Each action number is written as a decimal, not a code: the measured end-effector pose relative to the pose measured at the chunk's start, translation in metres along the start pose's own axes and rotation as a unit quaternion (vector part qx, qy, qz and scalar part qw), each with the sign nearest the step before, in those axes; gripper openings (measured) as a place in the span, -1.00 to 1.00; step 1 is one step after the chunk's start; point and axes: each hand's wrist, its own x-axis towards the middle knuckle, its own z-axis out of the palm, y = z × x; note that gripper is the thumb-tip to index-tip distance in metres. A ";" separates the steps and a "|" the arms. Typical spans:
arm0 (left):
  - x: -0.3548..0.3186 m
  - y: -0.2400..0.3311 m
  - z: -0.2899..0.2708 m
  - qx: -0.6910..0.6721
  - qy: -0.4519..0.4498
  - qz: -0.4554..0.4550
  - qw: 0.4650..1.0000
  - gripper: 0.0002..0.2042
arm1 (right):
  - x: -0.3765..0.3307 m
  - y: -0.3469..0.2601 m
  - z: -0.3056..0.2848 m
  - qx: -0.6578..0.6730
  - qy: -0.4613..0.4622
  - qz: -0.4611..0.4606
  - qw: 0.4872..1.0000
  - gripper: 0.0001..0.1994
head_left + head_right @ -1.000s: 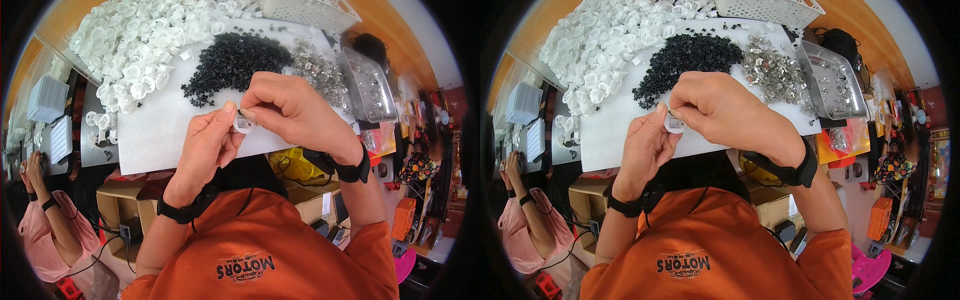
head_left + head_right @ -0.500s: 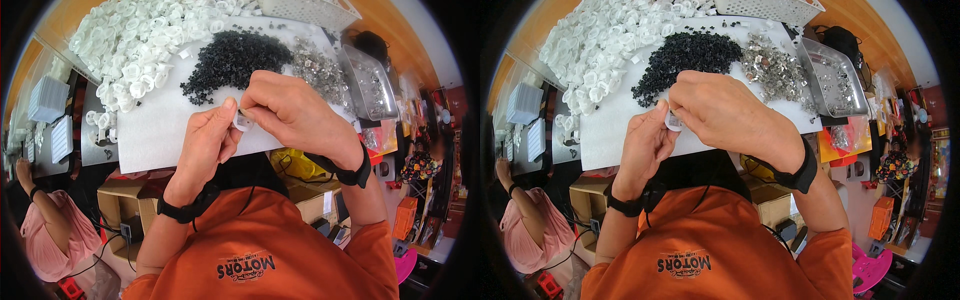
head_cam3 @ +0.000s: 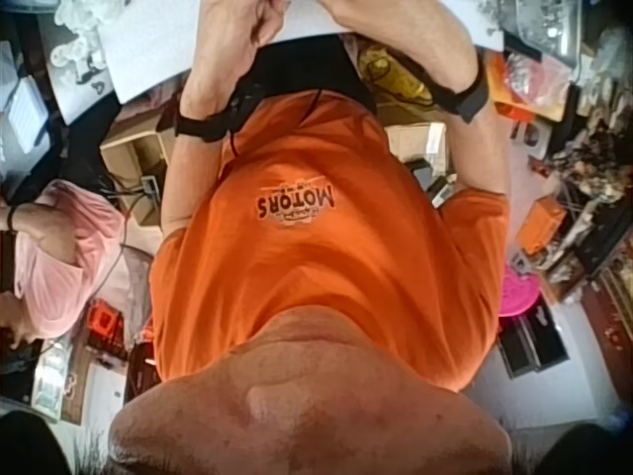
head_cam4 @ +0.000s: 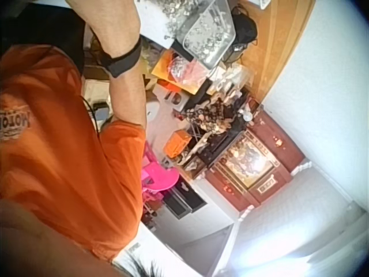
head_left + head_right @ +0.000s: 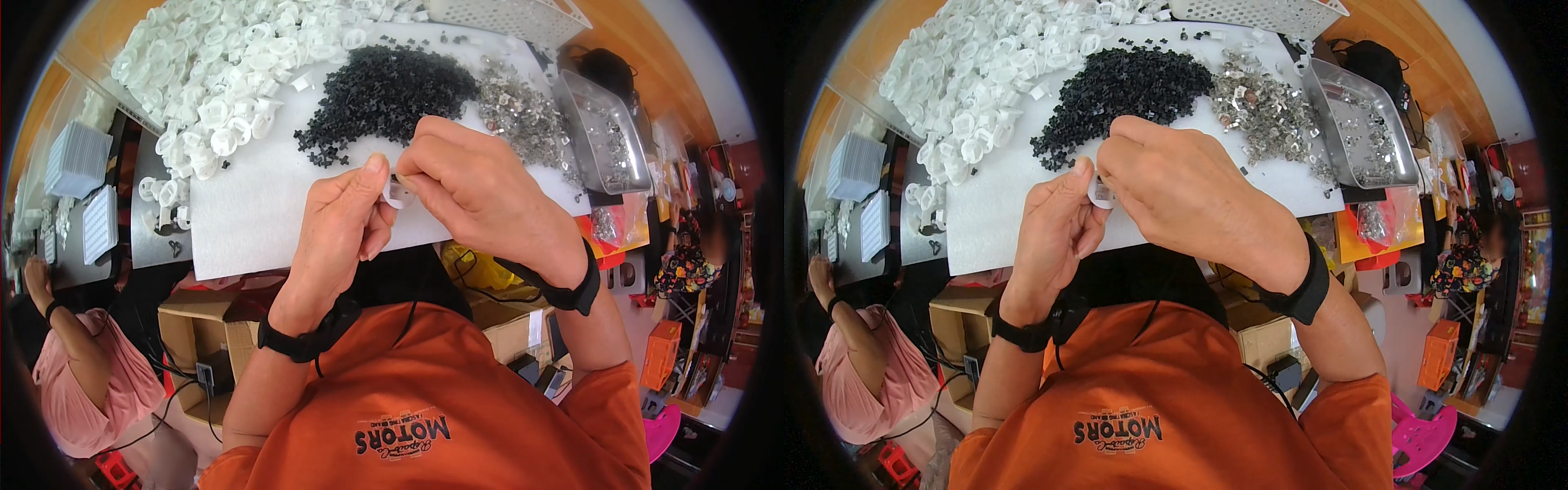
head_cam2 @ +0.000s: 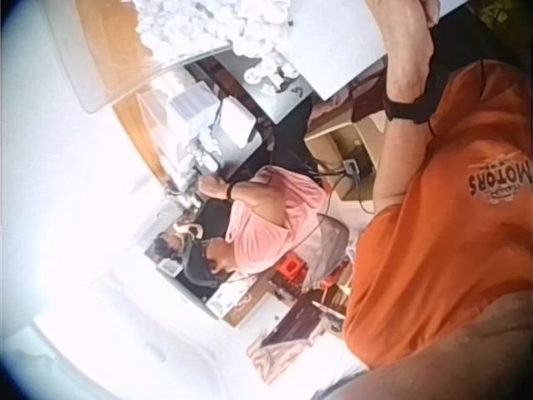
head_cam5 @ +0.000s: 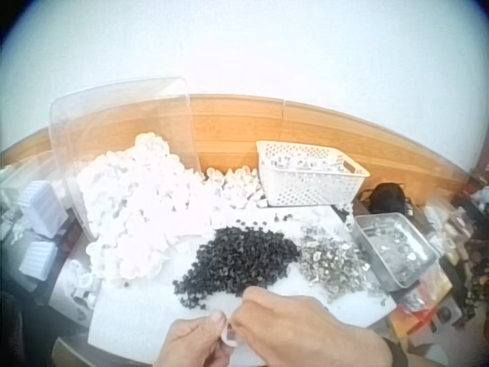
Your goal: Manually assembling small plastic caps with black components and metal rings.
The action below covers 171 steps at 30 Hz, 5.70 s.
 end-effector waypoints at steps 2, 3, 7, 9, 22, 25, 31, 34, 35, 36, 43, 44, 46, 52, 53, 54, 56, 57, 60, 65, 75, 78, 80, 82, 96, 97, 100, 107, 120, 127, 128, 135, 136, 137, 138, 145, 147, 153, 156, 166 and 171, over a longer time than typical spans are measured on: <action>0.000 -0.001 0.000 0.004 0.000 -0.001 1.000 -0.53 | 0.000 0.001 0.000 0.000 -0.001 -0.005 1.000 -0.97; 0.000 -0.001 -0.001 0.004 0.001 -0.001 1.000 -0.53 | 0.000 0.002 0.000 0.000 -0.001 -0.009 1.000 -0.97; 0.001 -0.001 0.000 0.005 -0.002 -0.001 1.000 -0.54 | -0.001 -0.003 0.000 -0.028 -0.005 -0.009 1.000 -0.94; 0.001 -0.002 -0.001 0.006 0.001 0.001 1.000 -0.54 | 0.000 -0.010 0.000 -0.096 -0.026 -0.023 0.995 -0.89; 0.000 -0.006 0.000 0.066 0.006 0.025 0.997 -0.54 | 0.000 -0.015 0.002 -0.121 -0.038 -0.027 0.992 -0.86; 0.000 -0.007 -0.001 0.090 0.011 0.023 0.996 -0.53 | 0.003 -0.003 0.000 -0.050 -0.047 -0.010 0.998 -0.89; 0.001 -0.007 -0.004 0.094 -0.007 0.030 0.995 -0.53 | 0.004 -0.012 -0.001 -0.086 -0.051 -0.046 0.994 -0.93; -0.001 -0.005 -0.004 0.100 -0.011 0.025 0.995 -0.53 | 0.003 -0.003 0.002 -0.033 -0.048 -0.027 0.998 -0.96; -0.002 -0.004 -0.004 0.113 -0.016 0.016 0.993 -0.54 | 0.002 0.004 0.001 0.021 -0.049 -0.009 0.999 -0.96; -0.002 -0.004 -0.005 0.113 -0.016 0.017 0.993 -0.54 | 0.001 0.009 0.000 0.075 -0.049 0.009 0.996 -0.95; -0.002 -0.007 -0.009 0.069 -0.075 0.033 0.994 -0.65 | 0.010 -0.001 -0.005 0.202 -0.118 0.173 0.957 -0.92; -0.002 -0.007 -0.011 0.051 -0.088 0.031 0.994 -0.68 | 0.011 -0.002 -0.005 0.202 -0.118 0.172 0.957 -0.92; -0.003 -0.004 -0.009 0.052 -0.089 0.030 0.994 -0.70 | 0.011 -0.003 -0.006 0.199 -0.113 0.172 0.958 -0.93; -0.006 -0.003 -0.007 0.043 -0.071 0.023 0.996 -0.70 | 0.006 -0.003 -0.005 0.255 -0.104 0.181 0.944 -0.89; -0.007 -0.003 -0.007 0.033 -0.063 0.024 0.997 -0.70 | 0.004 -0.001 -0.006 0.255 -0.105 0.179 0.944 -0.89; -0.007 -0.002 -0.007 0.032 -0.061 0.025 0.997 -0.70 | 0.001 0.004 -0.005 0.222 -0.081 0.192 0.953 -0.87; -0.006 0.000 -0.004 0.037 -0.066 0.022 0.997 -0.69 | -0.007 0.011 -0.003 0.184 -0.053 0.208 0.959 -0.85; -0.006 0.000 -0.003 0.037 -0.068 0.022 0.997 -0.69 | -0.012 0.015 0.001 0.202 -0.064 0.202 0.956 -0.82; -0.006 -0.002 -0.004 0.029 -0.055 0.030 0.998 -0.69 | -0.015 0.013 0.008 0.260 -0.075 0.209 0.940 -0.76; -0.007 -0.006 -0.003 0.047 -0.052 0.054 0.996 -0.68 | -0.018 0.008 0.014 0.319 -0.053 0.225 0.919 -0.71; -0.008 -0.008 0.003 0.092 -0.037 0.057 0.993 -0.68 | -0.025 0.011 0.023 0.328 -0.029 0.243 0.912 -0.74; -0.011 -0.006 0.005 0.107 -0.040 0.070 0.991 -0.68 | -0.029 0.011 0.025 0.356 -0.019 0.236 0.904 -0.74; -0.011 -0.006 0.004 0.124 -0.029 0.055 0.990 -0.68 | -0.030 0.014 0.028 0.371 -0.017 0.232 0.899 -0.75; -0.011 -0.006 0.005 0.126 -0.028 0.054 0.990 -0.68 | -0.034 0.015 0.028 0.370 -0.044 0.243 0.896 -0.77; -0.011 -0.010 0.004 0.152 -0.015 0.065 0.986 -0.68 | -0.032 0.017 0.019 0.381 -0.064 0.229 0.894 -0.80; -0.011 -0.010 0.004 0.156 -0.002 0.066 0.986 -0.68 | -0.032 0.018 0.020 0.358 -0.071 0.229 0.903 -0.81; -0.009 -0.009 0.005 0.161 -0.026 0.073 0.984 -0.70 | -0.038 0.022 0.032 0.382 0.012 0.226 0.896 -0.77; -0.009 -0.001 0.001 0.126 -0.084 0.038 0.988 -0.69 | -0.041 0.019 0.032 0.426 0.010 0.228 0.875 -0.80; -0.007 -0.010 0.010 0.217 -0.032 0.072 0.973 -0.73 | -0.042 0.018 0.032 0.379 0.005 0.255 0.889 -0.80; -0.009 -0.009 0.012 0.204 -0.023 0.067 0.976 -0.73 | -0.045 0.021 0.031 0.402 -0.009 0.241 0.883 -0.85; -0.008 -0.009 0.012 0.204 -0.024 0.068 0.976 -0.73 | -0.045 0.020 0.031 0.402 -0.008 0.242 0.883 -0.85; -0.010 -0.007 0.010 0.197 -0.027 0.055 0.979 -0.73 | -0.045 0.019 0.028 0.410 -0.017 0.241 0.879 -0.87; -0.010 -0.007 0.011 0.186 -0.033 0.046 0.981 -0.72 | -0.046 0.019 0.027 0.414 -0.018 0.242 0.877 -0.88; -0.010 -0.006 0.010 0.185 -0.034 0.045 0.981 -0.72 | -0.047 0.020 0.028 0.414 -0.018 0.244 0.877 -0.88; -0.009 -0.006 0.010 0.175 -0.044 0.041 0.983 -0.71 | -0.048 0.022 0.029 0.431 -0.011 0.240 0.870 -0.88; -0.008 -0.001 0.007 0.169 -0.060 0.020 0.984 -0.71 | -0.047 0.024 0.029 0.475 -0.007 0.242 0.846 -0.90; -0.008 -0.002 0.008 0.177 -0.056 0.023 0.982 -0.71 | -0.048 0.024 0.030 0.472 -0.008 0.240 0.848 -0.90; -0.007 -0.005 0.010 0.184 -0.041 0.038 0.981 -0.73 | -0.049 0.023 0.031 0.447 0.002 0.239 0.862 -0.90; -0.007 -0.009 0.010 0.192 -0.025 0.049 0.980 -0.73 | -0.048 0.020 0.034 0.434 0.023 0.241 0.868 -0.88; -0.004 -0.009 0.015 0.223 -0.024 0.073 0.972 -0.74 | -0.051 0.019 0.029 0.412 0.014 0.252 0.876 -0.91; -0.008 -0.007 0.015 0.242 -0.012 0.058 0.969 -0.73 | -0.052 0.023 0.040 0.410 0.036 0.223 0.883 -0.90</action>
